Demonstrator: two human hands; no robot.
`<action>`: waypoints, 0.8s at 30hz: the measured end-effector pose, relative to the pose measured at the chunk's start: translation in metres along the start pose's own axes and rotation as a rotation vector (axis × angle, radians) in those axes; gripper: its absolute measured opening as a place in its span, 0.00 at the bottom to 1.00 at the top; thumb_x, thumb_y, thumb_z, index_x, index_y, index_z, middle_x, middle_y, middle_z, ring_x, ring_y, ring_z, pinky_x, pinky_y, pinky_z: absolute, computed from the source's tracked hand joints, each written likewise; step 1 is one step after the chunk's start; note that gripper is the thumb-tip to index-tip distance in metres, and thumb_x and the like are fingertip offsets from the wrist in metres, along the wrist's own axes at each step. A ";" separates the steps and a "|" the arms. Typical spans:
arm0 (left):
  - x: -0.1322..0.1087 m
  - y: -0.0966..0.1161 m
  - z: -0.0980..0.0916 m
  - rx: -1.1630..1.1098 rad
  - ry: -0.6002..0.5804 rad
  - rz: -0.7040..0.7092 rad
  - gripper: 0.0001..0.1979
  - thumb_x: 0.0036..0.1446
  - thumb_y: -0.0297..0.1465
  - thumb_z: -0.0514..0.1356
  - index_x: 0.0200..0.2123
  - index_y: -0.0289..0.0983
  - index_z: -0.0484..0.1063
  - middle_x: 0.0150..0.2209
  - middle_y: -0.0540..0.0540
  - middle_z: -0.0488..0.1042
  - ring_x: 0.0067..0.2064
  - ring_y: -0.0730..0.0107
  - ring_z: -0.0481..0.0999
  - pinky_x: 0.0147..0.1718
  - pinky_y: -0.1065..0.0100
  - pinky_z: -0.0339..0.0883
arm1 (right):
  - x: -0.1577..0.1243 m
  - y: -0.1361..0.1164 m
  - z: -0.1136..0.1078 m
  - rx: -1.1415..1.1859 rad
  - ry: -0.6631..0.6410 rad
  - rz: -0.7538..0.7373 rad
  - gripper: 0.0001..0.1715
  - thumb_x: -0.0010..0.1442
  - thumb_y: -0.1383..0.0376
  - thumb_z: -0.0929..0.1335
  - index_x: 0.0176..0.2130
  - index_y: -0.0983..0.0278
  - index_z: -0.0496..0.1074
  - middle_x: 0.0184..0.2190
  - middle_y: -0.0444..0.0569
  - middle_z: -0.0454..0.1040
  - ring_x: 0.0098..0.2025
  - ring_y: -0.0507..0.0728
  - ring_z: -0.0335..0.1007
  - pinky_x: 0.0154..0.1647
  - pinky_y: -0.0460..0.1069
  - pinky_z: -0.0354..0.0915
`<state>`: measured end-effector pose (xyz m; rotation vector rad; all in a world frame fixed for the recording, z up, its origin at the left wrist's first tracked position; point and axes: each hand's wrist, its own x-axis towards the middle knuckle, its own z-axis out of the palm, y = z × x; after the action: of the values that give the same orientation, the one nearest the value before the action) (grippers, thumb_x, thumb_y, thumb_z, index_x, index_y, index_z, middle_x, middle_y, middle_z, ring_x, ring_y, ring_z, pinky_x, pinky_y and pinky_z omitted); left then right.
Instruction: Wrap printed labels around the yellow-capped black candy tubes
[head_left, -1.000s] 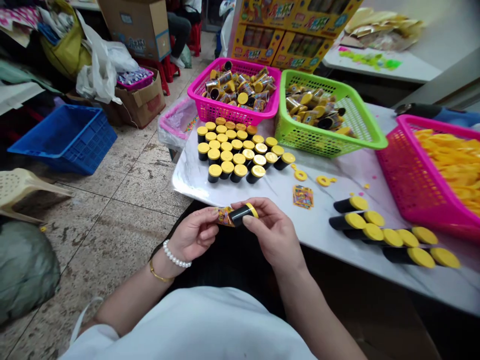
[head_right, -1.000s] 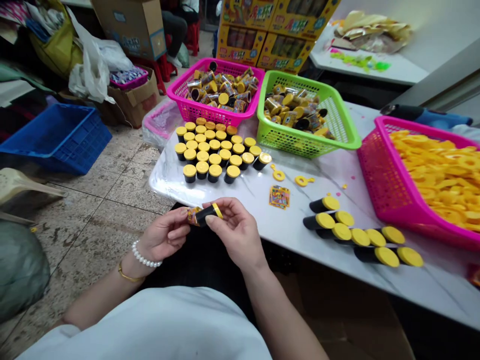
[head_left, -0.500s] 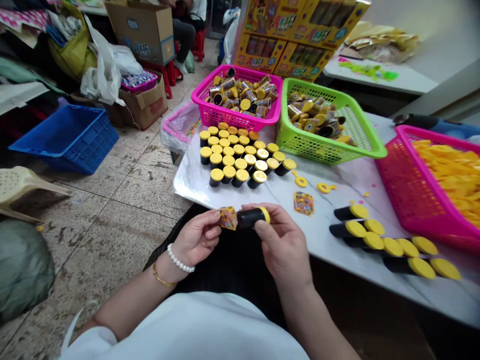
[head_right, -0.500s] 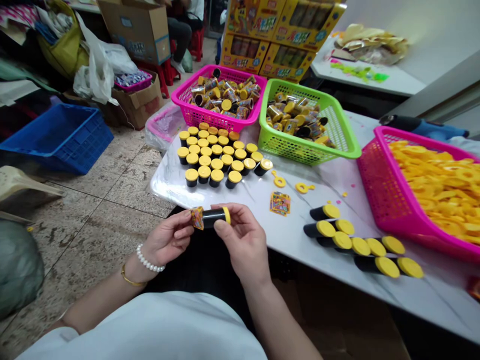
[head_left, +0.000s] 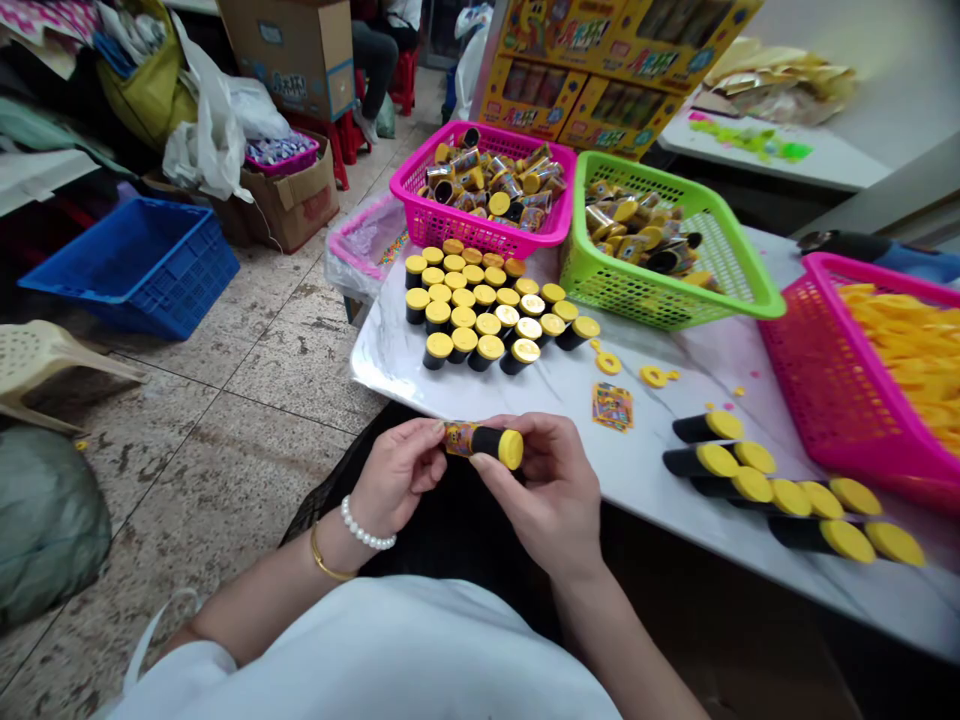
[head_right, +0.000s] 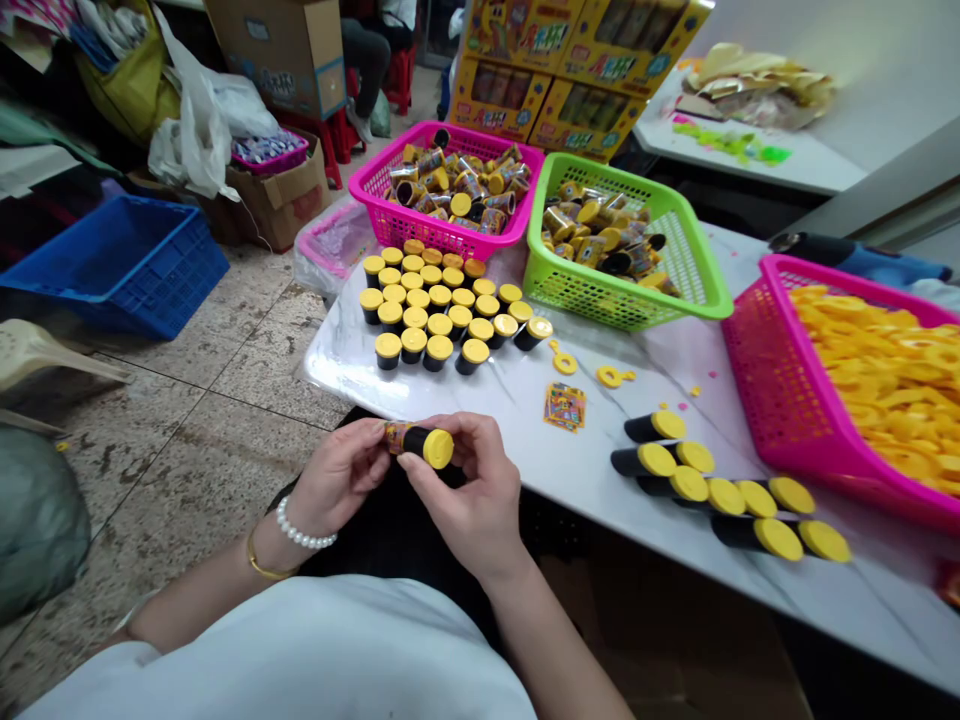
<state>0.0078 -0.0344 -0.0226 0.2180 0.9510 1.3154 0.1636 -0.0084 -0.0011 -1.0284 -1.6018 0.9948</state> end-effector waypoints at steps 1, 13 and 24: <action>-0.002 0.001 -0.001 0.050 0.026 0.074 0.17 0.47 0.38 0.73 0.32 0.32 0.76 0.22 0.52 0.69 0.20 0.83 0.63 0.15 0.81 0.48 | 0.000 0.000 -0.001 0.036 0.010 -0.011 0.19 0.55 0.64 0.77 0.43 0.58 0.68 0.40 0.47 0.79 0.41 0.56 0.80 0.42 0.50 0.78; -0.004 0.004 -0.012 0.306 -0.236 0.059 0.18 0.44 0.33 0.76 0.38 0.33 0.79 0.33 0.47 0.79 0.31 0.74 0.75 0.31 0.72 0.70 | -0.007 0.006 -0.017 -0.212 -0.239 -0.180 0.20 0.61 0.71 0.72 0.52 0.56 0.76 0.43 0.49 0.72 0.37 0.53 0.74 0.39 0.51 0.77; 0.000 0.011 -0.011 0.414 -0.281 0.119 0.16 0.48 0.32 0.73 0.41 0.34 0.78 0.34 0.45 0.79 0.31 0.73 0.77 0.30 0.72 0.71 | -0.009 0.017 -0.023 -0.331 -0.125 -0.338 0.21 0.58 0.73 0.72 0.50 0.58 0.76 0.40 0.50 0.81 0.40 0.58 0.80 0.44 0.55 0.79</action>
<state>-0.0078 -0.0349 -0.0222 0.7688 0.9704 1.1456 0.1903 -0.0086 -0.0144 -0.8811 -2.0106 0.5861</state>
